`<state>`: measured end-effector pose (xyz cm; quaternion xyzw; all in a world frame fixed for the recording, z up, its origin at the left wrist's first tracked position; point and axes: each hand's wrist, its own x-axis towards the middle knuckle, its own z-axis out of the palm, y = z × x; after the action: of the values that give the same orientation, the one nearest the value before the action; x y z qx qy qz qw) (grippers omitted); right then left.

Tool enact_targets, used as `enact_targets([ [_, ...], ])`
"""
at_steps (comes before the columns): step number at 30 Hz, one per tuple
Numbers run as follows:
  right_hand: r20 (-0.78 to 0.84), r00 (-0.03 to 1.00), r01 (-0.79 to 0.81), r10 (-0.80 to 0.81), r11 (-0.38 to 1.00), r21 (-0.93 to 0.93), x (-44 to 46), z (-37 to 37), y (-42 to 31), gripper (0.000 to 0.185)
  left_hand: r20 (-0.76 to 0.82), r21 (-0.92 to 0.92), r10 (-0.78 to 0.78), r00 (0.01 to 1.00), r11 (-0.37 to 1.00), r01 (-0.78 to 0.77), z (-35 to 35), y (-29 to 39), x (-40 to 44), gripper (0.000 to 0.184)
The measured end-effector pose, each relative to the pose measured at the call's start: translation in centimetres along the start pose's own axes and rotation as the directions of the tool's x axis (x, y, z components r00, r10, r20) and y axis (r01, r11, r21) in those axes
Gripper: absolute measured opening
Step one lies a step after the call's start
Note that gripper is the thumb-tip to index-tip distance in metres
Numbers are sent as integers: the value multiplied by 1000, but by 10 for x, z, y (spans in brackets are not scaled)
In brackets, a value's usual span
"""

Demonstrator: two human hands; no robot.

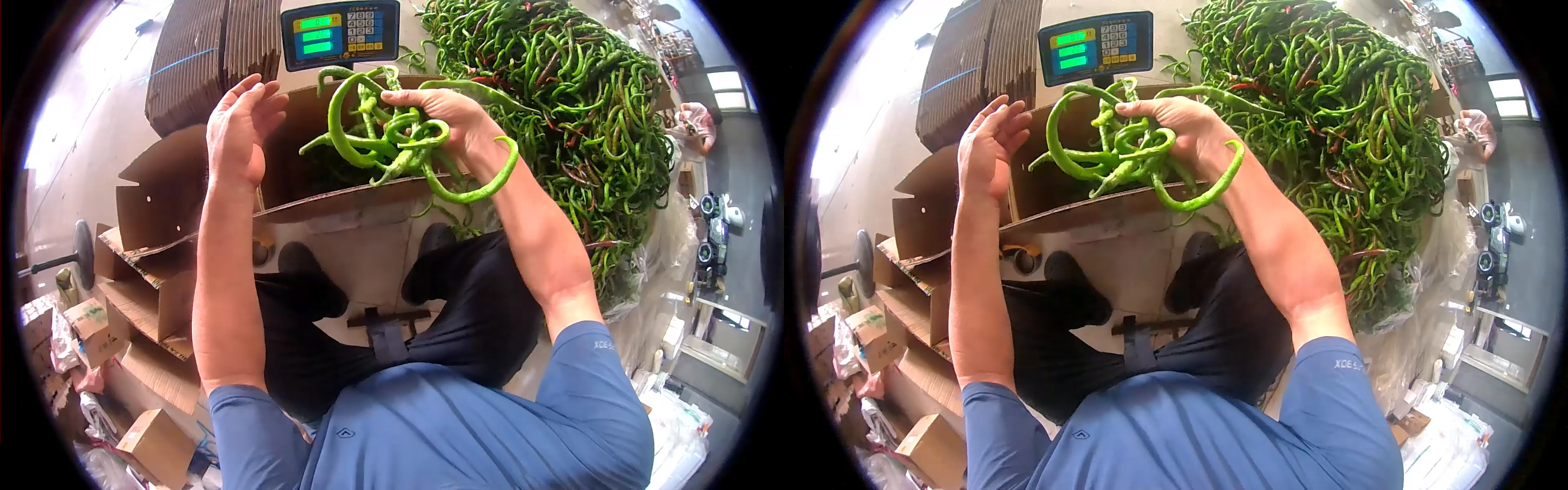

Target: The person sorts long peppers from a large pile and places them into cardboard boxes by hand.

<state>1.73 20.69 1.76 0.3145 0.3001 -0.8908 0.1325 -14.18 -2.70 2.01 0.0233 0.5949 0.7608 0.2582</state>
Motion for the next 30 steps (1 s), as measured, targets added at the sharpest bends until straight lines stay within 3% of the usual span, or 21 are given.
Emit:
enact_targets([
  [4,14,1000,2,-2,1000,-12,-7,-2,3,18,60,104,46,997,993,-52,11,5,-9,31],
  [7,30,1000,7,-6,999,-40,3,-15,8,18,225,235,123,966,956,-176,19,2,-19,29],
  [8,-31,999,6,-8,998,-62,5,-22,10,18,289,266,127,949,942,-207,20,0,-21,28],
  [9,-42,999,11,-14,997,-72,3,-19,12,19,362,284,172,916,916,-284,21,0,-24,33],
  [14,-49,999,8,-11,998,-65,1,-14,26,21,438,414,343,831,743,-526,25,28,-67,45],
  [15,-31,1000,6,-7,999,-33,7,-18,29,20,603,432,545,583,391,-813,22,28,-66,56],
  [16,-26,1000,13,-14,999,-33,8,-15,31,20,712,406,542,445,200,-892,26,36,-78,64],
  [17,-71,997,32,-30,999,21,10,-10,36,20,772,382,513,375,98,-919,35,42,-97,74],
  [19,-10,998,58,-58,995,83,21,-13,45,19,866,439,262,427,12,-898,49,37,-126,95],
  [20,-105,989,106,-106,994,1,19,-13,46,16,869,465,185,459,16,-885,56,25,-131,94],
  [21,-69,997,20,-19,1000,15,19,-18,45,17,865,491,106,490,16,-871,58,9,-133,93],
  [23,-252,965,39,-79,987,-159,15,-5,49,18,841,539,78,535,-51,-840,57,-15,-124,92],
  [25,-161,980,107,-121,990,-89,23,-17,51,18,817,577,86,571,-86,-812,60,-32,-110,91],
  [27,-142,984,101,-106,994,-45,23,-20,49,12,819,574,23,573,-11,-819,61,-30,-97,90],
  [28,-149,981,117,-121,992,-35,22,-18,48,14,851,510,79,519,105,-854,60,-35,-88,90],
  [30,-143,981,127,-130,991,-28,18,-12,43,20,868,458,115,483,189,-869,59,-33,-80,85],
])
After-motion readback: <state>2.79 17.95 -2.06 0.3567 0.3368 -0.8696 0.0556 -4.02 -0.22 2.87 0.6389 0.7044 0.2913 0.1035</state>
